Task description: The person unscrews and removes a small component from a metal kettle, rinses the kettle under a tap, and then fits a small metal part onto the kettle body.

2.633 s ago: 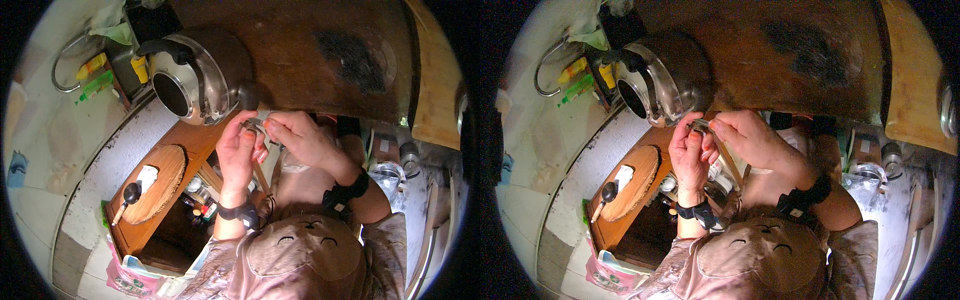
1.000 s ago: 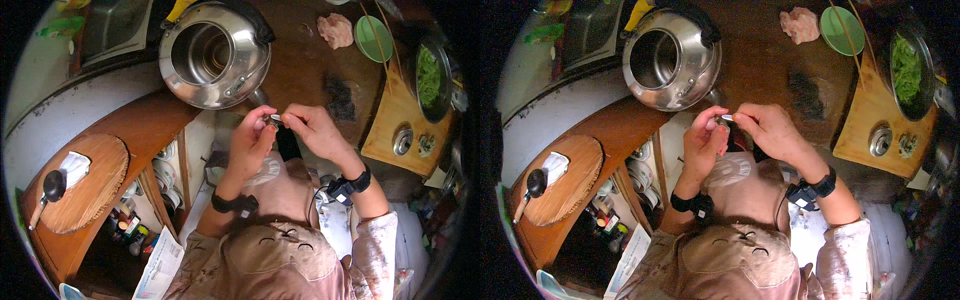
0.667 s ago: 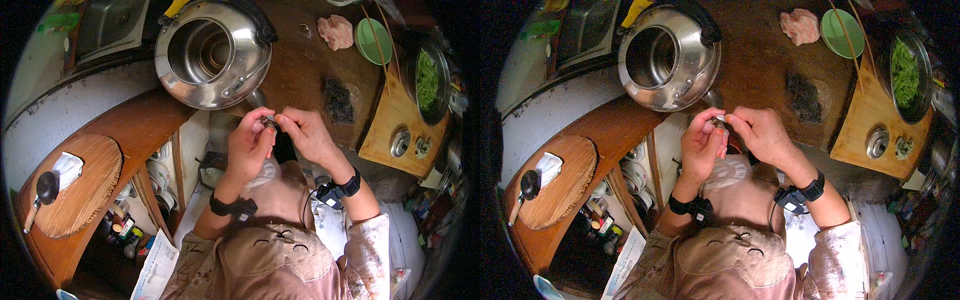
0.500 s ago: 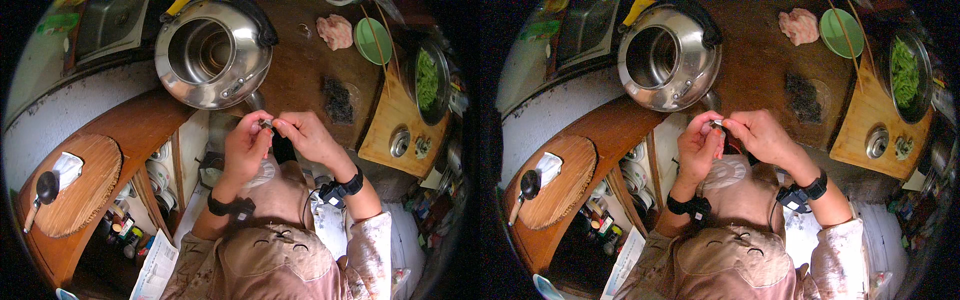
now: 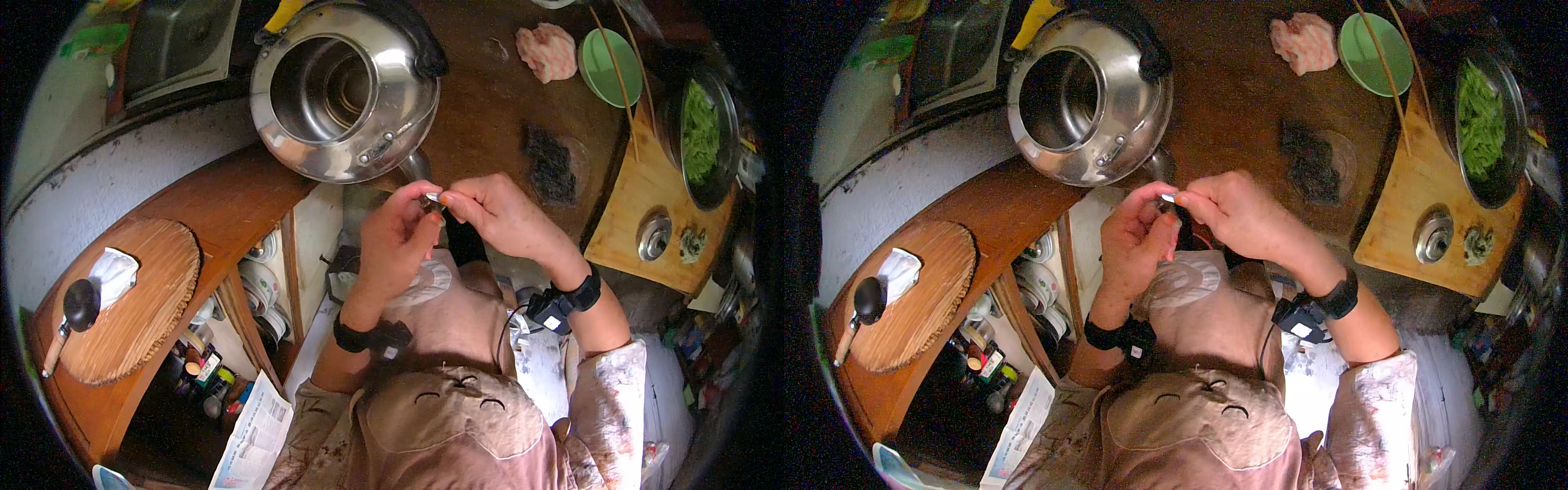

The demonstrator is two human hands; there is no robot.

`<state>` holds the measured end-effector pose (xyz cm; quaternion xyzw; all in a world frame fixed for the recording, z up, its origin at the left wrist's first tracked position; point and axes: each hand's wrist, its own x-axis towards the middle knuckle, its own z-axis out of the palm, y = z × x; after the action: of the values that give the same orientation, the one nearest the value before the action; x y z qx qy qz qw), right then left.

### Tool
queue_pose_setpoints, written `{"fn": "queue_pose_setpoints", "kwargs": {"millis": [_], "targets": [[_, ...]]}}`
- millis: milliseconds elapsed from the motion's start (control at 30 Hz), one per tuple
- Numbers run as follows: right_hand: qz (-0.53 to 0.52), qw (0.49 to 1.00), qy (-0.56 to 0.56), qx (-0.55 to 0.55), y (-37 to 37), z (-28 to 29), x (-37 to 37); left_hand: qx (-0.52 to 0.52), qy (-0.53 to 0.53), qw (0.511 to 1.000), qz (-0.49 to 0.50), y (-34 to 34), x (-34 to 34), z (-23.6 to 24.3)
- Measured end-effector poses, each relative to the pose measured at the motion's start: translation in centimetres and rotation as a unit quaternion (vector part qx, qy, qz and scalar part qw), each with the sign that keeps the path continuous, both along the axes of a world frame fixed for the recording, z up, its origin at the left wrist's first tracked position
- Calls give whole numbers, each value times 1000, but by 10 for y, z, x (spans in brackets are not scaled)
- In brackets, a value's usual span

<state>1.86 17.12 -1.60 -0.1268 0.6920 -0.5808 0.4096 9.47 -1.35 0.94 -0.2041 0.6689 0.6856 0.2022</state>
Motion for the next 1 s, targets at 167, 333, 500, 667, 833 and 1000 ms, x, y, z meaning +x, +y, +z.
{"fn": "queue_pose_setpoints", "kwargs": {"millis": [167,333,500,667,833,1000], "targets": [[17,999,-38,-29,3,-9,1,-28,0,999,-17,1,-1,0],[19,988,-137,-69,4,-8,-1,-28,-15,999,0,3,-5,6],[35,975,-213,-49,6,-3,-2,-39,-5,999,-30,0,-2,1],[-8,996,-89,4,4,-5,-3,-34,-3,999,-19,4,-5,3],[48,997,-37,52,-2,12,-13,-29,-25,999,10,-3,-2,5],[55,996,-73,10,-3,5,-7,-13,-27,1000,7,-4,0,4]]}}
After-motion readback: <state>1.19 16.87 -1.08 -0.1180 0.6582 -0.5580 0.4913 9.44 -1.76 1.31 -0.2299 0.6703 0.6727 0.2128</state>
